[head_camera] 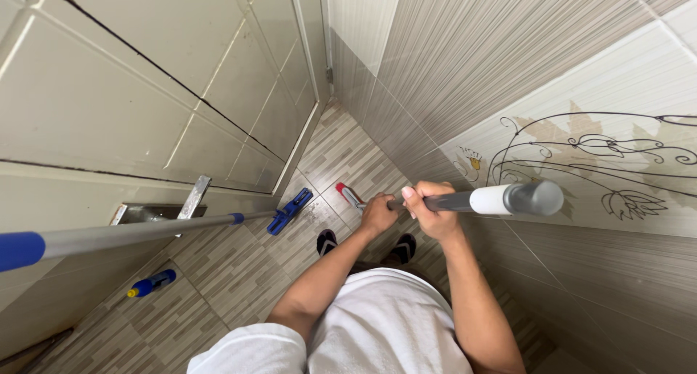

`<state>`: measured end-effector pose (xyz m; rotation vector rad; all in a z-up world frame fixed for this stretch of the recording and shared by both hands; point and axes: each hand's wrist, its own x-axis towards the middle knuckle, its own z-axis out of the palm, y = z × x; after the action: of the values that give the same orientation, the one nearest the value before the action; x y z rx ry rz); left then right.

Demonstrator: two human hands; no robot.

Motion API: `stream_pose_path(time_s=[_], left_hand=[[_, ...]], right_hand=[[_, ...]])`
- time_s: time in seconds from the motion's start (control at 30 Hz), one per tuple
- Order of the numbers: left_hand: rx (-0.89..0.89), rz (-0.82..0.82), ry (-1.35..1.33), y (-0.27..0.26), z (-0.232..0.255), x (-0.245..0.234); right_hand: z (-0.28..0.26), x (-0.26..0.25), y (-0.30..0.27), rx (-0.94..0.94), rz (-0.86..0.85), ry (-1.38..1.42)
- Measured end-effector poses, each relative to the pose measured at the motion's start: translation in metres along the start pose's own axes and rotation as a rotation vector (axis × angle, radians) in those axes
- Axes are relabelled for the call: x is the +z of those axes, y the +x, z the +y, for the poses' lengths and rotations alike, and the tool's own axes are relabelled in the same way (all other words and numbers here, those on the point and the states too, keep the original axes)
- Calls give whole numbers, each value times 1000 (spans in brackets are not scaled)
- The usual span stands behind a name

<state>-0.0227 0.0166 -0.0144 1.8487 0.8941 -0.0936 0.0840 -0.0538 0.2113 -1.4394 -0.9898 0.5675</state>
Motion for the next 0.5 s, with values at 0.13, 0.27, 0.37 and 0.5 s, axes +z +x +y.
stream_pose_path(time_s=[0.13, 0.27, 0.37, 0.5], left_hand=[[29, -26, 1, 2, 15, -5], [91, -47, -5, 10, 32, 2], [83, -58, -30, 19, 41, 8], [22, -103, -37, 25, 45, 3]], right_hand=[[-9, -6, 0, 12, 49, -31], [-19, -19, -3, -22, 104, -53], [-20, -22, -4, -51, 103, -114], [-8, -15, -6, -91, 51, -199]])
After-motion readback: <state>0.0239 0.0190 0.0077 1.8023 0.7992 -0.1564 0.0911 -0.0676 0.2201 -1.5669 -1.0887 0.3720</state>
